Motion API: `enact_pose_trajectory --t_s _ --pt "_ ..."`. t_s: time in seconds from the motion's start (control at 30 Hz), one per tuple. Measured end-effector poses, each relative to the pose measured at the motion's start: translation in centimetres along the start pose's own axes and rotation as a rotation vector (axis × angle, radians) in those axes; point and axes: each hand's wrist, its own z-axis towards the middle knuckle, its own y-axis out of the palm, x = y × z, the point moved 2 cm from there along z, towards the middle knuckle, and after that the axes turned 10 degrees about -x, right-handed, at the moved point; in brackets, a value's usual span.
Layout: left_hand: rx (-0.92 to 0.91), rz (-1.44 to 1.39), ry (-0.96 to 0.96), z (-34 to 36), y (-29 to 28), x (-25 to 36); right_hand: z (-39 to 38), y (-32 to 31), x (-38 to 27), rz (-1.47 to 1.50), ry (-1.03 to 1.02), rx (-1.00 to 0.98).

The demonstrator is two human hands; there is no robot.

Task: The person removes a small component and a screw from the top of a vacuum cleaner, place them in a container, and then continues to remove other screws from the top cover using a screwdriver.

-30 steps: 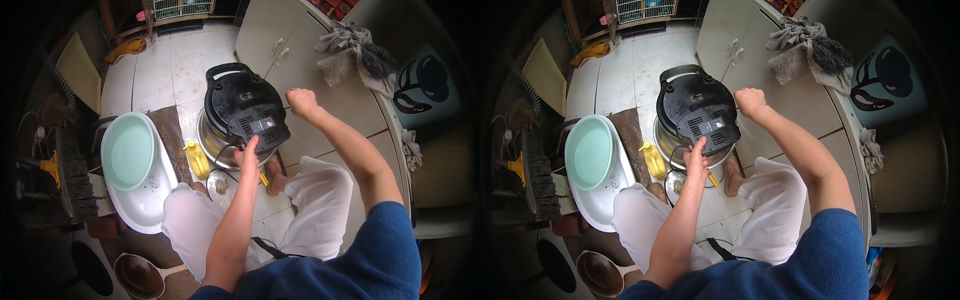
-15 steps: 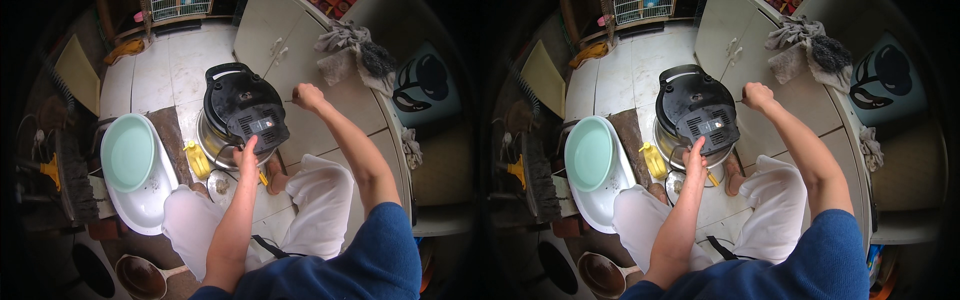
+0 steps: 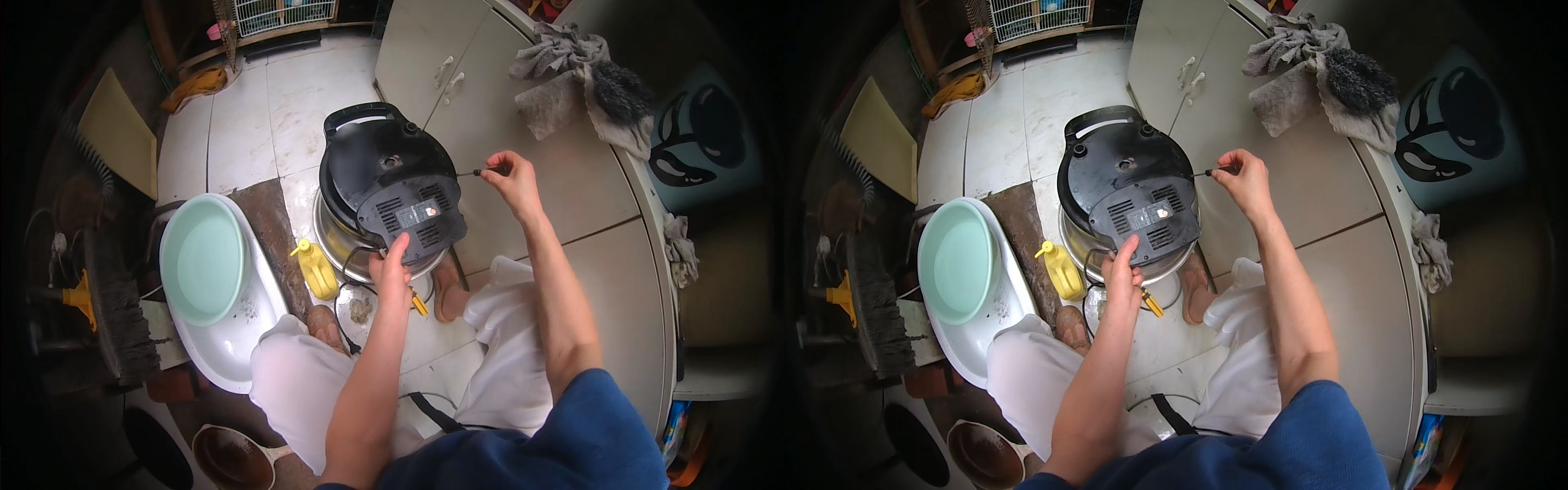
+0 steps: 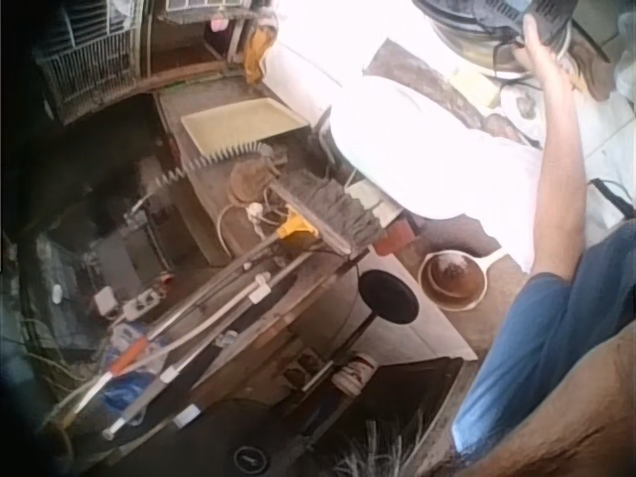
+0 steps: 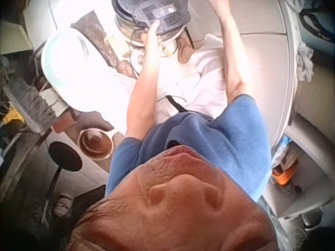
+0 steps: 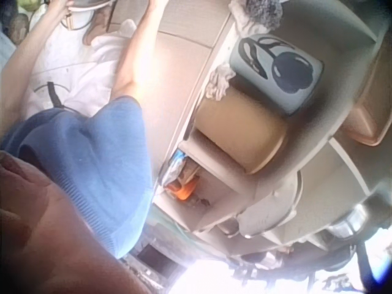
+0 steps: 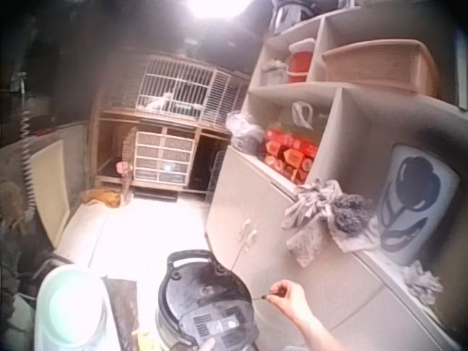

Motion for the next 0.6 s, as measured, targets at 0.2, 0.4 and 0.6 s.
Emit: enact_pose_trajectory --t_s 0.2,0.4,0.6 --pt "0.006 -0.011 -0.009 -0.1 -0.2 0.6 -0.2 -0.1 -2.3 -0.046 0.037 0.061" --pt "-0.012 -0.003 -0.022 -0.1 0.0 0.4 -0.2 -0.9 -1.6 -0.225 -0.031 0.005" --pt "0.003 0.017 -0.029 -0.2 0.0 0.4 0.1 -0.7 -1.6 -0.251 -0.009 -0.038"
